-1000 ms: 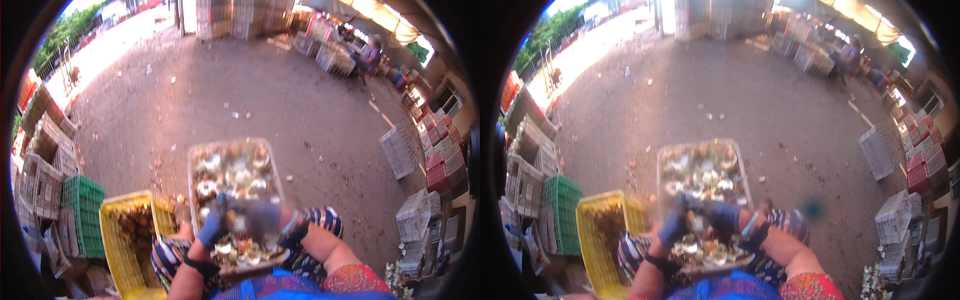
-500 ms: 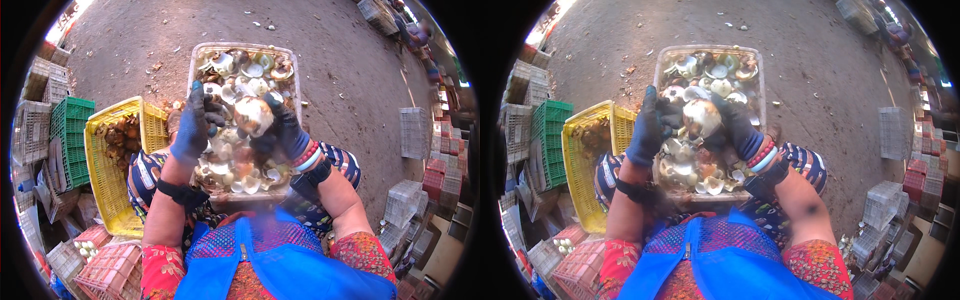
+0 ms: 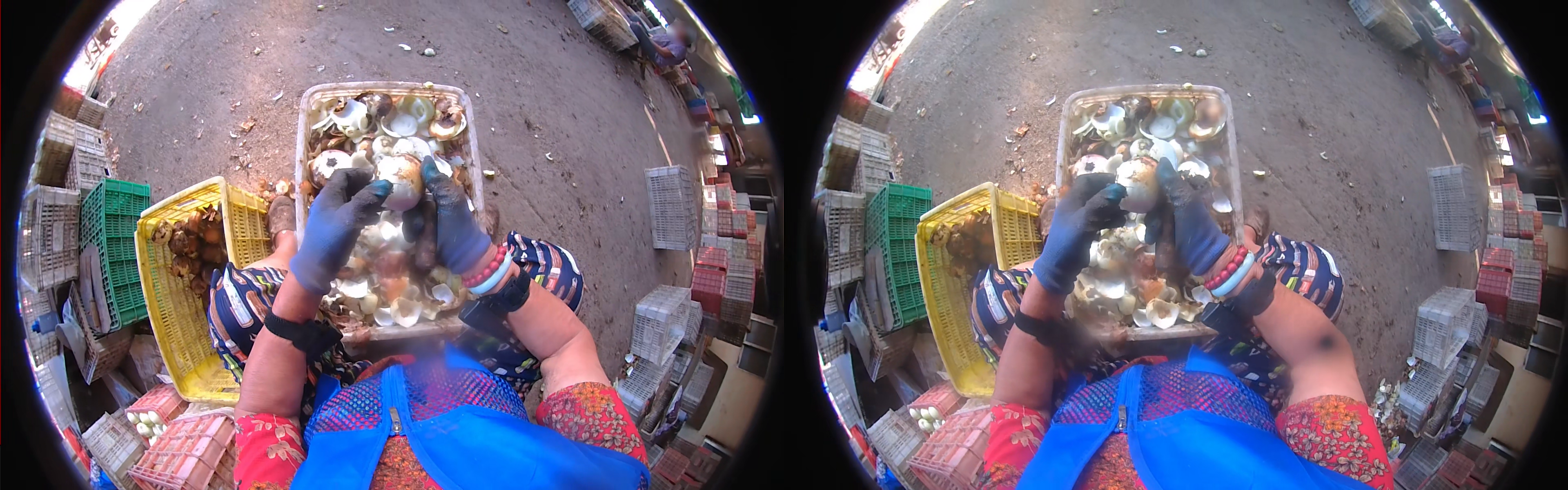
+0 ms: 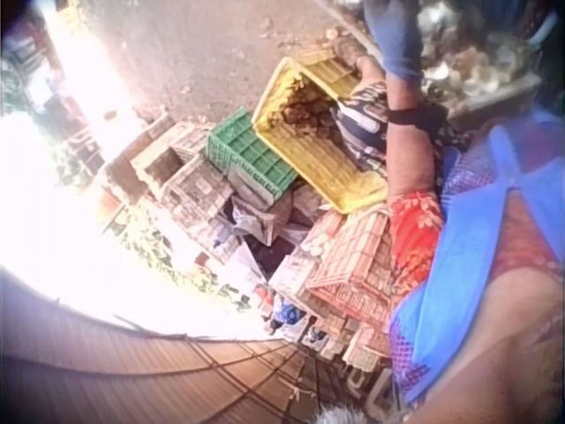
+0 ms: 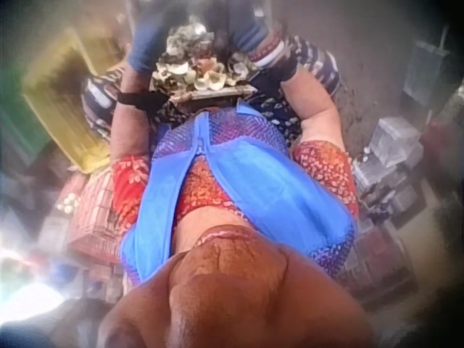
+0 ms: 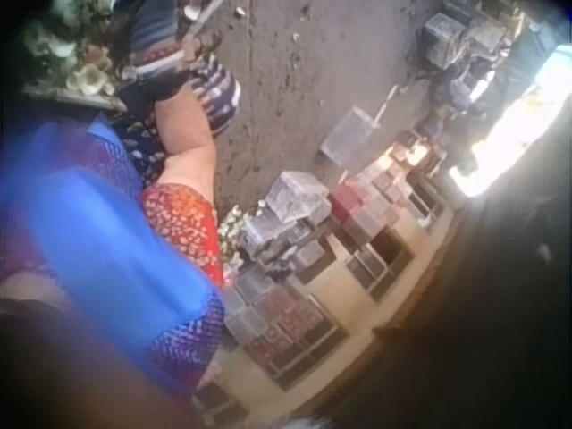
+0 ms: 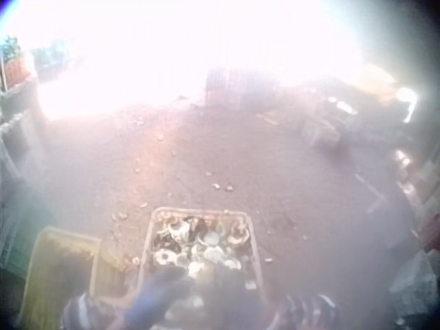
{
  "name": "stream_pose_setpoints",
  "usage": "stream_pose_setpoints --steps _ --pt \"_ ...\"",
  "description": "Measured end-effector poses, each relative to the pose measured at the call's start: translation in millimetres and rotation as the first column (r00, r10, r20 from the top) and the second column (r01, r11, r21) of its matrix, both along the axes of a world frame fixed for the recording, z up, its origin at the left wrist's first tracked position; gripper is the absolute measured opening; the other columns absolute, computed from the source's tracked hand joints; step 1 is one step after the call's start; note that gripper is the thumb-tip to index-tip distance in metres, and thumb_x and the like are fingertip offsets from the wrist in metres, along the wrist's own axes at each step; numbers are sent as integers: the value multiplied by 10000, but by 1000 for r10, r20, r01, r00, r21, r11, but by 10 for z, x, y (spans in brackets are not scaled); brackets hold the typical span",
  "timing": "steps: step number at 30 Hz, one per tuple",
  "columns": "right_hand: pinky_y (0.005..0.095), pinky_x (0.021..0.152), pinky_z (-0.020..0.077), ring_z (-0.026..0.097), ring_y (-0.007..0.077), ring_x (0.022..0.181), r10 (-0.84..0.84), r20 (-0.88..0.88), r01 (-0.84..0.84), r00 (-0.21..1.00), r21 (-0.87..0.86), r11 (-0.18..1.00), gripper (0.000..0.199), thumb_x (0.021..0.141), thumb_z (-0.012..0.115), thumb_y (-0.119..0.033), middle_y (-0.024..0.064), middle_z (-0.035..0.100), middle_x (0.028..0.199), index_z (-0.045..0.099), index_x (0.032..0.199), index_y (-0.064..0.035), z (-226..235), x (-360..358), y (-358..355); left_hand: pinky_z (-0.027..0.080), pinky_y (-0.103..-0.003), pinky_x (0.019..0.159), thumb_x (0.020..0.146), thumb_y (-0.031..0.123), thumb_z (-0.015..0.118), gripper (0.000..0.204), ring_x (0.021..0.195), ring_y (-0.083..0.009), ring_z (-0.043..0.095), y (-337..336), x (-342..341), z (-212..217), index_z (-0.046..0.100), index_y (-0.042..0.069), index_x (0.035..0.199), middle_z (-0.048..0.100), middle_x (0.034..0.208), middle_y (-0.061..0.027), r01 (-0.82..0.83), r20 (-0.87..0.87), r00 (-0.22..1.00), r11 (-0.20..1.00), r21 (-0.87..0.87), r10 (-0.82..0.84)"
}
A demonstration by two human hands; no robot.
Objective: The recorder is peeling onions using a small knife and placing the peeled onions into a crate while sitting in a workspace.
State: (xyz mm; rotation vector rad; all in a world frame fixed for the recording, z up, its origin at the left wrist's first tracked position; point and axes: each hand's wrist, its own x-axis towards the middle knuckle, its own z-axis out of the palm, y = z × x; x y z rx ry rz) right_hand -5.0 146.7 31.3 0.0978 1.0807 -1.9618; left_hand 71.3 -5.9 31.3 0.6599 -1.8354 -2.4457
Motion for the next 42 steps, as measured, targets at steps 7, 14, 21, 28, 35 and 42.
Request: stream_pose_setpoints --steps 7,14,21,28,35,42 --pt "186 442 390 500 46 556 -262 -253 271 931 -1 963 535 895 549 -563 -22 604 832 572 1126 -81 69 186 -283 473 -243 684 844 179 654 241 751 -101 574 -65 45 -2 588 -20 963 635 856 -57 49 -3 999 997 -60 -49" --pt "171 433 387 473 40 518 157 -409 -26 899 309 951 509 927 582 -431 7 597 803 509 1239 -35 107 58 15 489 -237 654 772 97 620 187 705 -114 602 -80 53 -116 595 -43 893 651 774 -79 8 16 1000 1000 -10 -8" --pt "168 448 385 489 34 561 -104 -449 137 887 43 990 557 901 626 -401 2 605 824 466 1288 -33 191 102 -182 543 -283 714 809 94 585 139 737 -179 646 -59 24 -50 572 -36 857 634 804 -112 9 30 1000 1000 -24 -8" --pt "212 595 493 587 64 743 278 -18 -278 960 -78 957 454 921 607 -370 24 606 905 500 1206 -33 106 -257 209 519 -284 737 835 143 582 188 765 -164 628 -118 54 -46 585 -36 895 634 820 -99 70 -101 993 996 62 -64" --pt "231 665 509 596 110 795 303 -720 0 624 388 922 692 867 680 -405 44 606 1030 391 1372 -31 -39 -136 212 475 -238 599 778 112 614 126 627 -97 573 -3 46 -116 624 0 836 636 710 -49 95 -94 988 965 -243 -121" --pt "242 712 525 629 157 868 327 -358 -215 875 317 924 746 843 669 -355 110 606 1101 313 1444 -94 345 -193 274 503 -272 667 827 88 556 191 745 -135 619 -69 49 51 586 -41 965 635 840 -70 160 -61 986 976 150 -152"
